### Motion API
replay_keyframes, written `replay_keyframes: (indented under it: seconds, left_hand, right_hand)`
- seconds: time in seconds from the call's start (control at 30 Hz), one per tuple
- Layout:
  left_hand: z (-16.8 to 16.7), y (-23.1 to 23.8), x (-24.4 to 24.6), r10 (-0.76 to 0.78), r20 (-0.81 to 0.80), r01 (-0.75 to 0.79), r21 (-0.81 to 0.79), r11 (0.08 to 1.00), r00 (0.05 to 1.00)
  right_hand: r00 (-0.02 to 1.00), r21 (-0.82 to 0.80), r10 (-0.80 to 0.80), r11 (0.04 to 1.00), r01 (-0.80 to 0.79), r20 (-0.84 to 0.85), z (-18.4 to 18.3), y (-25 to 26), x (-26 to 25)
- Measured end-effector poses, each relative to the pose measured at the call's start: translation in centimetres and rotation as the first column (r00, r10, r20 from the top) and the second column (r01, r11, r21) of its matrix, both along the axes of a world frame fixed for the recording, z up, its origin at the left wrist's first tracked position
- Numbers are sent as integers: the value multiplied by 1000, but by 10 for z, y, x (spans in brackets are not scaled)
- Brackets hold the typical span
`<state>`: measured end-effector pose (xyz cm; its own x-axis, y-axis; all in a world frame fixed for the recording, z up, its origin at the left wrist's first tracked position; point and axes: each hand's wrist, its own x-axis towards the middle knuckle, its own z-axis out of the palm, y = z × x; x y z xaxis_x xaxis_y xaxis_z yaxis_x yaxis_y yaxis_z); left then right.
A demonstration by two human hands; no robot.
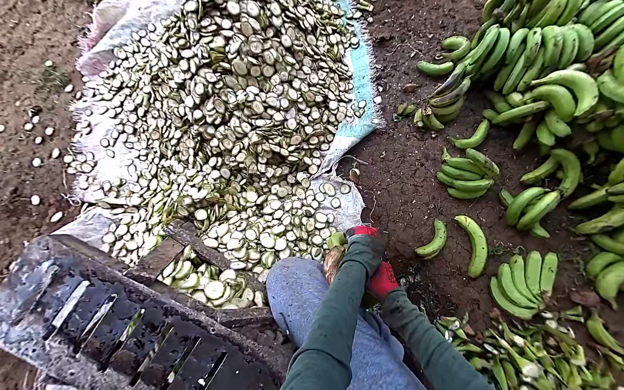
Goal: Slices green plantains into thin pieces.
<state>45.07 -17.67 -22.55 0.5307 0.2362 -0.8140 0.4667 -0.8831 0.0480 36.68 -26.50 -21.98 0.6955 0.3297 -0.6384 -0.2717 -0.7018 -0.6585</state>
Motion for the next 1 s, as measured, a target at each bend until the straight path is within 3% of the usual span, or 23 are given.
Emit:
replay_keyframes:
  seconds: [0.07, 0.13, 0.27, 0.4, 0.47, 0.53, 0.63, 0.73, 0.8, 0.87, 0.93, 1.0]
  left_hand:
    - [28, 10, -7, -124, -63, 125, 3, 992, 990]
    - [30, 25, -2, -158, -129, 162, 16, 987, 979]
    - [28, 36, 1, -127, -9, 127, 53, 990, 992]
    - [36, 66, 17, 60, 295, -63, 2, 998, 954]
    - [49, 76, 22, 147, 394, -154, -14, 988, 907]
    - [41, 80, 23, 106, 473, -175, 104, 979, 874]
    - [8, 78, 25, -35, 480, -83, 221, 972, 877]
    - [7, 69, 48, -64, 328, -2, 198, 980, 942]
    - [8, 64, 63, -20, 193, -18, 193, 981, 981]
    - [3, 54, 66, 68, 272, -118, 172, 978, 960]
    - [2, 48, 53, -1, 358, -76, 201, 977, 934]
    - [0, 57, 36, -124, 382, 23, 259, 966, 916]
  right_hand:
    - [992, 105, -97, 989, 106, -87, -32, -8, 1]
    - [989, 186, -63, 979, 88, -134, -52, -12, 1]
    - [996, 251, 28, 968, -7, -83, -42, -8, 24]
    - [968, 44, 145, 987, -157, 207, 3, 2, 56]
    - [904, -67, 212, 977, -202, 371, 6, 8, 66]
    - [855, -115, 255, 967, -227, 452, 2, 15, 74]
    - [892, -99, 261, 965, -241, 370, -12, 23, 79]
    - [958, 46, 85, 994, -101, 273, -25, 21, 75]
    - [987, 158, 96, 981, -115, 126, -28, 15, 77]
    - [984, 296, 177, 942, -159, -35, -31, 5, 88]
    - [963, 457, 182, 887, -73, -200, -41, 3, 88]
    - [949, 485, 159, 875, -7, -273, -42, 11, 78]
